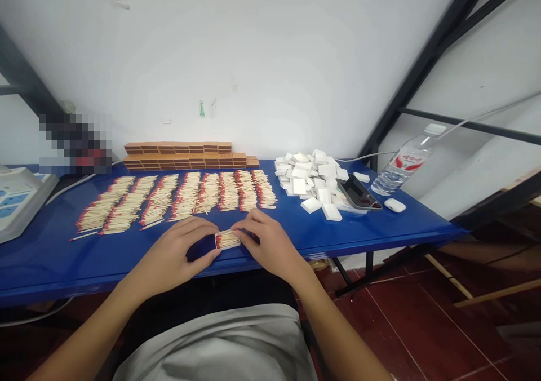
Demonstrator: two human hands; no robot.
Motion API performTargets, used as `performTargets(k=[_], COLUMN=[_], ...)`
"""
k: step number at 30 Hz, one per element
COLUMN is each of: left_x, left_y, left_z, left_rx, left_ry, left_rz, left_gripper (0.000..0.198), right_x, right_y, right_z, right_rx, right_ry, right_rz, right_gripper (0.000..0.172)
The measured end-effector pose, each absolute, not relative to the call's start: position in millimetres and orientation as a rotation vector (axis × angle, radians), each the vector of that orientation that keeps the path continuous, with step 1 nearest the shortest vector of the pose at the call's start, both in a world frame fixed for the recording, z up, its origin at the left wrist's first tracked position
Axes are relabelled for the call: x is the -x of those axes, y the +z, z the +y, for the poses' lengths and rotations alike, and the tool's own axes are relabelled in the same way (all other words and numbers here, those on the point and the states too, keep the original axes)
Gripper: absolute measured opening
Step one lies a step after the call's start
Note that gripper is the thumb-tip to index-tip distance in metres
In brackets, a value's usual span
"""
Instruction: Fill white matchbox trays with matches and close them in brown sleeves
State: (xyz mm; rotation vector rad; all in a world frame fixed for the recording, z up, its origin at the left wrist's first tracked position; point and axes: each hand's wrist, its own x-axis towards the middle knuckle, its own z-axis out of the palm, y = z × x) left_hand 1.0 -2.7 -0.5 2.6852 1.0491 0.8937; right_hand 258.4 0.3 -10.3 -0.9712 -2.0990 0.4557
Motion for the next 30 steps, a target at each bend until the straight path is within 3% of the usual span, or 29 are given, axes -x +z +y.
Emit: performTargets(k=[4, 9, 30], left_x=[-1, 0, 0], left_y=[0, -2, -3], left_z=[-3, -2, -2], left_rx=[-2.679, -2.688, -2.687], left_ry=[0.885, 0.884, 0.866], left_rz=[1.053, 1.055, 1.079], left_gripper=[0.019, 0.021, 0.021], right_x=[-271, -310, -330], right_y=[-9, -13, -18], right_z=[2, 26, 44], right_rx=[0.979, 1.291, 1.492], right_ry=[0.479, 0.27, 0.331], right_rz=[-2.097, -1.906, -1.933], right_gripper=[0.025, 0.028, 0.014])
